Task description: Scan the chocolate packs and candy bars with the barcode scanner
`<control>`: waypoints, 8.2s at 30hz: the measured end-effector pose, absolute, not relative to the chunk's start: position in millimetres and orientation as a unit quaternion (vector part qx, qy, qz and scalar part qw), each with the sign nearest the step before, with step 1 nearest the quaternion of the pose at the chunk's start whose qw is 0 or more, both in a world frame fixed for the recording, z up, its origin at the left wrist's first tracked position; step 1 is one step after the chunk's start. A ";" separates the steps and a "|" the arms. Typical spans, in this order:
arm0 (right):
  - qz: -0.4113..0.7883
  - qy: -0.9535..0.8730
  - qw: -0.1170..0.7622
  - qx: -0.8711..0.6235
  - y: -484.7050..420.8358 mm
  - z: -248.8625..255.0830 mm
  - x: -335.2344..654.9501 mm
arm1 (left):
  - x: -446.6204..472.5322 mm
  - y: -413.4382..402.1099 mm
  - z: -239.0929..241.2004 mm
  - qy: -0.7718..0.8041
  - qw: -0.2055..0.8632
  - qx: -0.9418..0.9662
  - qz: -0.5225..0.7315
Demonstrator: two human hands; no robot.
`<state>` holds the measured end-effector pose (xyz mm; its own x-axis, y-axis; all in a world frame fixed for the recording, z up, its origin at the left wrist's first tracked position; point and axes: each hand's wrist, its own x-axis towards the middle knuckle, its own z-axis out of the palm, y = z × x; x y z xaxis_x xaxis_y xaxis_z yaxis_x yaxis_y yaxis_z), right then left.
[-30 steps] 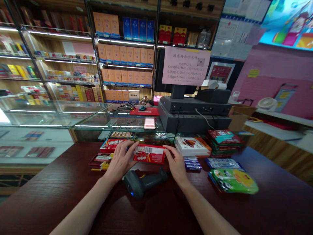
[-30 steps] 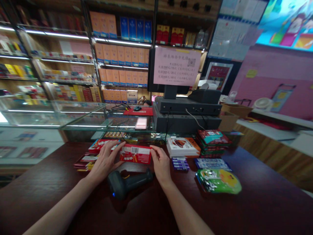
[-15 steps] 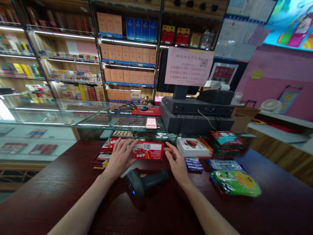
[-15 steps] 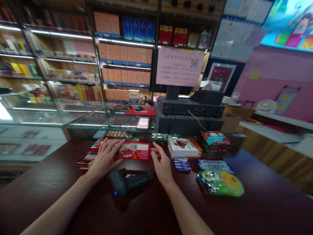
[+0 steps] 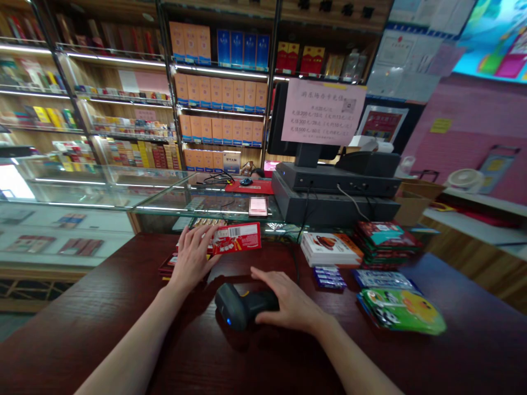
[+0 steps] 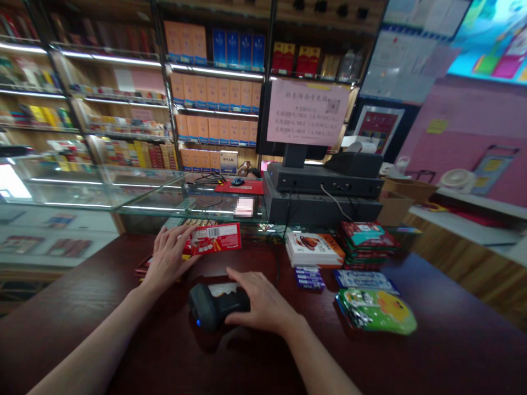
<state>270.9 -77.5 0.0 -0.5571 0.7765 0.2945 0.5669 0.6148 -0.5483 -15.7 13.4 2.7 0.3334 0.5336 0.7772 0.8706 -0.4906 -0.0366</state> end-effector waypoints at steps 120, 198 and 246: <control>0.328 -0.606 0.543 -0.481 -42.9 -33.0 268.3 | 5.6 2.6 -2.5 -0.426 0.188 -0.822 -0.328; 0.218 -0.665 0.522 -0.487 -6.2 11.4 219.1 | -30.4 32.5 15.9 -0.514 -0.223 -0.606 -0.565; 0.413 -0.685 0.388 -0.457 74.9 -15.2 144.8 | -120.3 75.0 -28.1 -0.571 -0.323 -0.550 -0.518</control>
<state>144.8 74.9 -15.2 -0.2806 0.9474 0.1542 0.3057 0.2405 -0.9213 -120.3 75.0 -28.1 -0.1875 0.9616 0.2004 0.2932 -0.1399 0.9458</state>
